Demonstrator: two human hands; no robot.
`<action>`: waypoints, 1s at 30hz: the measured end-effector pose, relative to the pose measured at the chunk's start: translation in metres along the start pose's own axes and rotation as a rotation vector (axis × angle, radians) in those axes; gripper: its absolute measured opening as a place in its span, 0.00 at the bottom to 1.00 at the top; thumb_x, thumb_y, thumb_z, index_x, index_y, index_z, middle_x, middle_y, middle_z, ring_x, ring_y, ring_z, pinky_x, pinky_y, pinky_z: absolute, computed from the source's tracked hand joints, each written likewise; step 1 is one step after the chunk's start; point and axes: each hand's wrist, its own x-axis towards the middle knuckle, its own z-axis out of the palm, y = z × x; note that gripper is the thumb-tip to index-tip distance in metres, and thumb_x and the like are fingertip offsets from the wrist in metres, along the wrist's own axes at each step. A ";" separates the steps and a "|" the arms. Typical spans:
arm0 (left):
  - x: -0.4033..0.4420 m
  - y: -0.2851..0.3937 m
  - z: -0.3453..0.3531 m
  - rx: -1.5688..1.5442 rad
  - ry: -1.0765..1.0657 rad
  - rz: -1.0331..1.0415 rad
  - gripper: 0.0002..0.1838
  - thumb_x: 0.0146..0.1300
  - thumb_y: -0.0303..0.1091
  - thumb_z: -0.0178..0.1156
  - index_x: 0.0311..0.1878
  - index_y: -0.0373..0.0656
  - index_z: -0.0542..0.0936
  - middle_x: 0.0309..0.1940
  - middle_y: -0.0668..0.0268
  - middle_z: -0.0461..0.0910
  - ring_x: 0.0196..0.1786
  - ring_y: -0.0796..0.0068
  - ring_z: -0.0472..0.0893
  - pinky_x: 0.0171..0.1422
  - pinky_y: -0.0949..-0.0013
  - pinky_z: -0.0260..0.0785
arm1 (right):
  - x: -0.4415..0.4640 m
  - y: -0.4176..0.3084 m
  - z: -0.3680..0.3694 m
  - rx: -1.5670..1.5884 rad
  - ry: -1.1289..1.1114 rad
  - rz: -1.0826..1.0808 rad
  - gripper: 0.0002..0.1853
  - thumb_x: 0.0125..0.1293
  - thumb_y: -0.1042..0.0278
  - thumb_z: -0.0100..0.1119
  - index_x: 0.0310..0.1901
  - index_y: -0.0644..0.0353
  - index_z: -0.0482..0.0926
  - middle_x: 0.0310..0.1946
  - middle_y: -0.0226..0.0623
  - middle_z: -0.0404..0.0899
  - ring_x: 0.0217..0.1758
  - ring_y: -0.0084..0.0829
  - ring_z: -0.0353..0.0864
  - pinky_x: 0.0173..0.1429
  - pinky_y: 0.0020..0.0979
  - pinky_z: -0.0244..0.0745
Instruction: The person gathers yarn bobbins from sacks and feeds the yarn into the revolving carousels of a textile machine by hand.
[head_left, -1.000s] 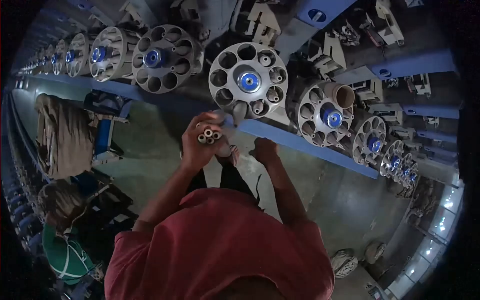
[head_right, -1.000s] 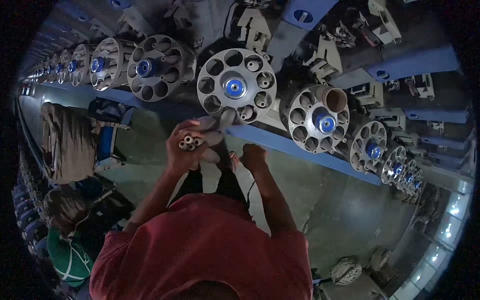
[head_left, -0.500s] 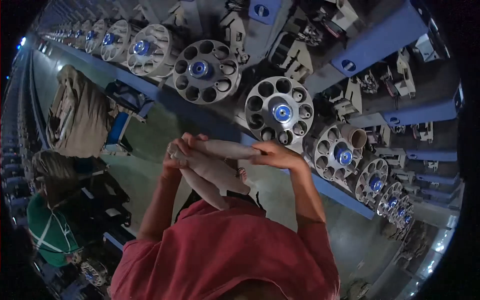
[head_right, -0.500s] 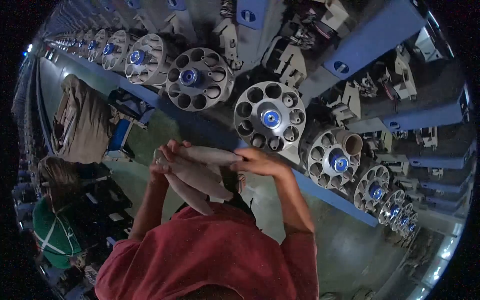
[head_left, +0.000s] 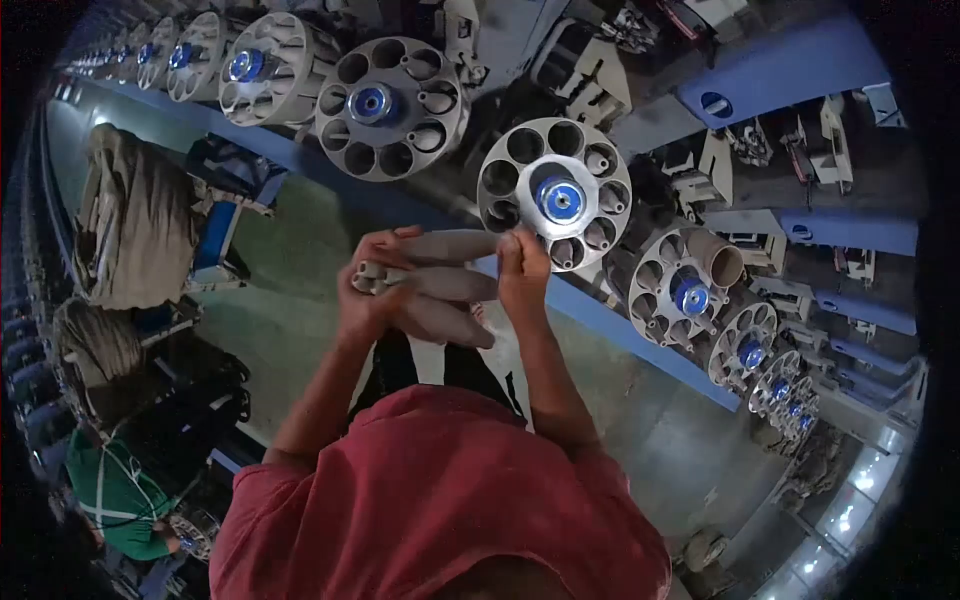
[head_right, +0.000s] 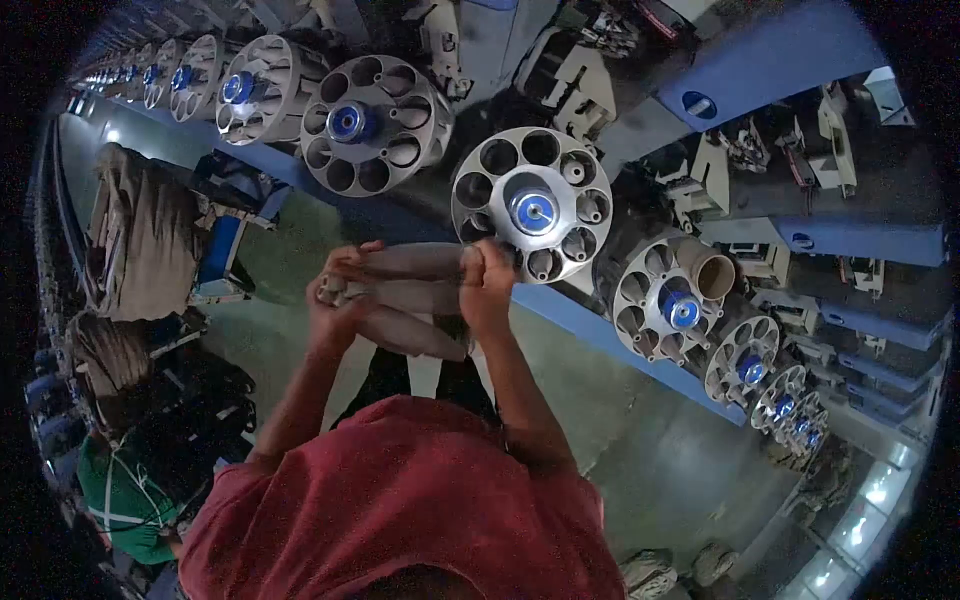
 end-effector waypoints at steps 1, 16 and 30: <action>-0.001 -0.002 0.013 0.131 0.021 0.058 0.14 0.40 0.24 0.70 0.33 0.41 0.79 0.49 0.60 0.72 0.59 0.55 0.74 0.61 0.52 0.67 | 0.001 0.015 -0.003 -0.465 0.143 -0.296 0.05 0.64 0.75 0.51 0.30 0.62 0.69 0.29 0.45 0.74 0.24 0.47 0.71 0.30 0.45 0.67; 0.010 0.025 -0.010 -0.182 0.029 -0.104 0.13 0.42 0.20 0.69 0.34 0.35 0.78 0.48 0.64 0.73 0.59 0.61 0.74 0.60 0.58 0.68 | 0.051 -0.021 -0.053 -0.595 0.106 -0.233 0.03 0.55 0.77 0.53 0.32 0.64 0.74 0.31 0.52 0.75 0.35 0.57 0.75 0.39 0.47 0.72; 0.025 0.030 -0.019 0.287 -0.190 -0.050 0.11 0.47 0.20 0.64 0.36 0.37 0.78 0.45 0.57 0.79 0.49 0.62 0.80 0.56 0.62 0.72 | -0.042 -0.052 -0.115 0.196 -0.531 0.516 0.20 0.56 0.50 0.65 0.24 0.60 0.74 0.19 0.30 0.71 0.21 0.21 0.68 0.24 0.22 0.61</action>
